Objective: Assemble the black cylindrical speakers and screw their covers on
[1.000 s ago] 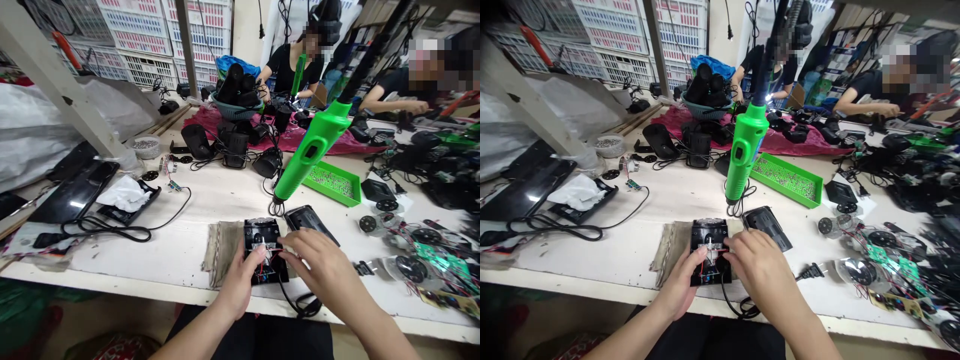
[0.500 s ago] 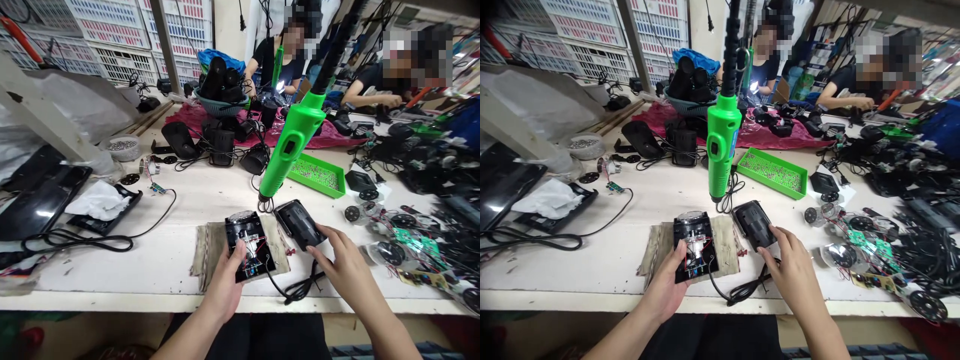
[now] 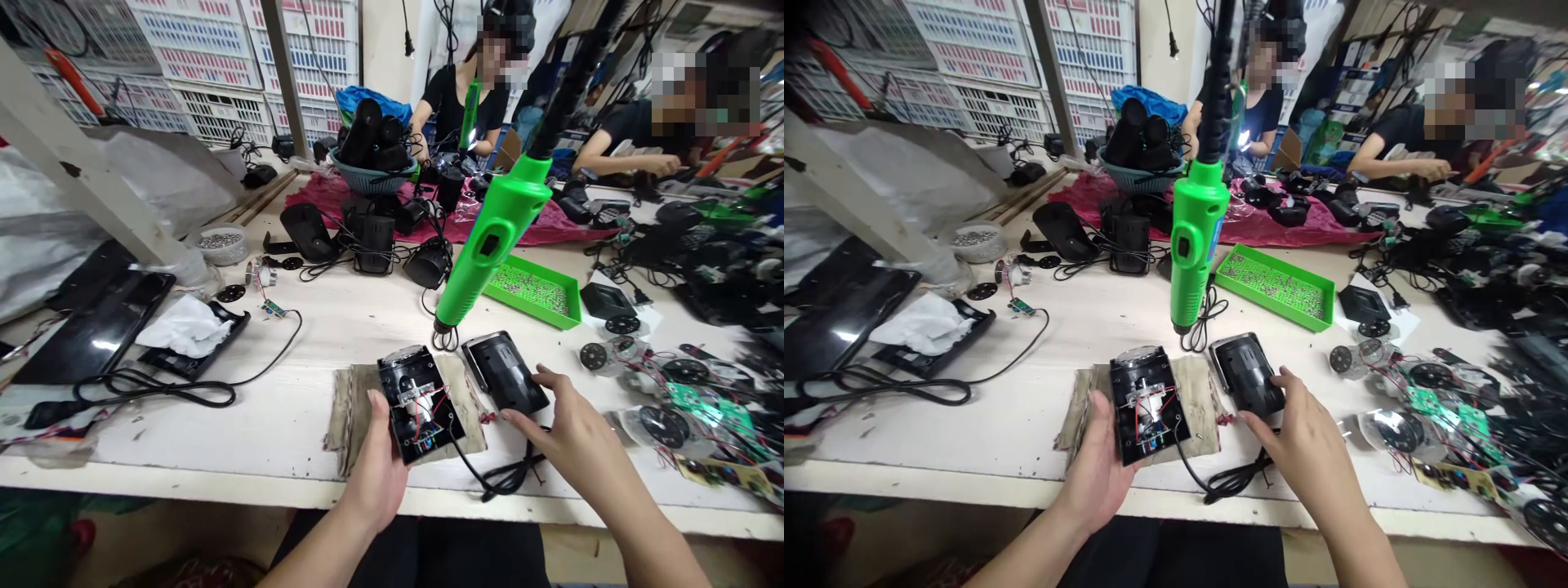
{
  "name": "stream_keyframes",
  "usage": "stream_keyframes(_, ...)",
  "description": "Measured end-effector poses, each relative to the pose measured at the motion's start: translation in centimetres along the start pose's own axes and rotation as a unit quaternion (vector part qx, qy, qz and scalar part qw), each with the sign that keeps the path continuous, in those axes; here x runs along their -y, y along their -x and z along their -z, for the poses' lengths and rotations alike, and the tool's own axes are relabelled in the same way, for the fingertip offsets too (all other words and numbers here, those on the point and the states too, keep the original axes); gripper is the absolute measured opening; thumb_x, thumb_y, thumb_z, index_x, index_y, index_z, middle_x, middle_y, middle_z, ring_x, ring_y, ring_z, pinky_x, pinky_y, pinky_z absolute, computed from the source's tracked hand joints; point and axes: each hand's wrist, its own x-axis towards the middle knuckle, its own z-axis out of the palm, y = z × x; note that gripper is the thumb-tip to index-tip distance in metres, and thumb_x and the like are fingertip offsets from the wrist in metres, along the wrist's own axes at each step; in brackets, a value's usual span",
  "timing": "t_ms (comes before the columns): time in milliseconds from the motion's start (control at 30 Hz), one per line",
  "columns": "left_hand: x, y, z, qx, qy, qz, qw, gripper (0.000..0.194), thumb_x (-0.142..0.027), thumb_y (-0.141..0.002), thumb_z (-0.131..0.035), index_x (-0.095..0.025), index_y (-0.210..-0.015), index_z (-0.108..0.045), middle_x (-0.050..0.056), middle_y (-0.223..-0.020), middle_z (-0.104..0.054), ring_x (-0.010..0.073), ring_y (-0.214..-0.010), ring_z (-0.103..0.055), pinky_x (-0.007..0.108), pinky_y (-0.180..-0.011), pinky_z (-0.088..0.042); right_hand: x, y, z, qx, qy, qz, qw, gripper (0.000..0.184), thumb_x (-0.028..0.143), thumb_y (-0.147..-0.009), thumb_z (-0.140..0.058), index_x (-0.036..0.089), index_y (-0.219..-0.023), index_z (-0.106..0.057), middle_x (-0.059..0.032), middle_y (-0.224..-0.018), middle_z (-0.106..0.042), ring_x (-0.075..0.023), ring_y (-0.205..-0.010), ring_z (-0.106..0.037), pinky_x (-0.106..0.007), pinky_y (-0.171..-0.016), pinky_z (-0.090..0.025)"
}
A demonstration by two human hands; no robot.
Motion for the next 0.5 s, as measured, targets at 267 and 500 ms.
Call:
stream_keyframes(267, 0.4, 0.0, 0.5, 0.098, 0.038, -0.03, 0.994, 0.07, -0.071, -0.082, -0.045, -0.03, -0.138, -0.048, 0.006, -0.144, -0.051, 0.03, -0.14, -0.032, 0.05, -0.115, -0.026, -0.3, -0.4, -0.1, 0.022, -0.037, -0.077, 0.996, 0.079, 0.067, -0.08, -0.049, 0.012, -0.136, -0.044, -0.0188, -0.117, -0.066, -0.0318, -0.09, -0.069, -0.039, -0.065, -0.055)
stream_keyframes(500, 0.4, 0.5, 0.5, 0.09, 0.019, -0.038, 0.995, 0.08, -0.074, -0.077, -0.049, -0.034, -0.145, -0.035, 0.004, -0.149, -0.044, 0.0293, -0.142, -0.027, 0.049, -0.115, -0.024, 2.4, 3.3, 3.3, -0.055, -0.181, -0.091, 0.978, 0.077, 0.062, -0.076, -0.06, 0.022, -0.141, -0.043, -0.0126, -0.133, -0.059, -0.0353, -0.113, -0.061, -0.047, -0.095, -0.051)
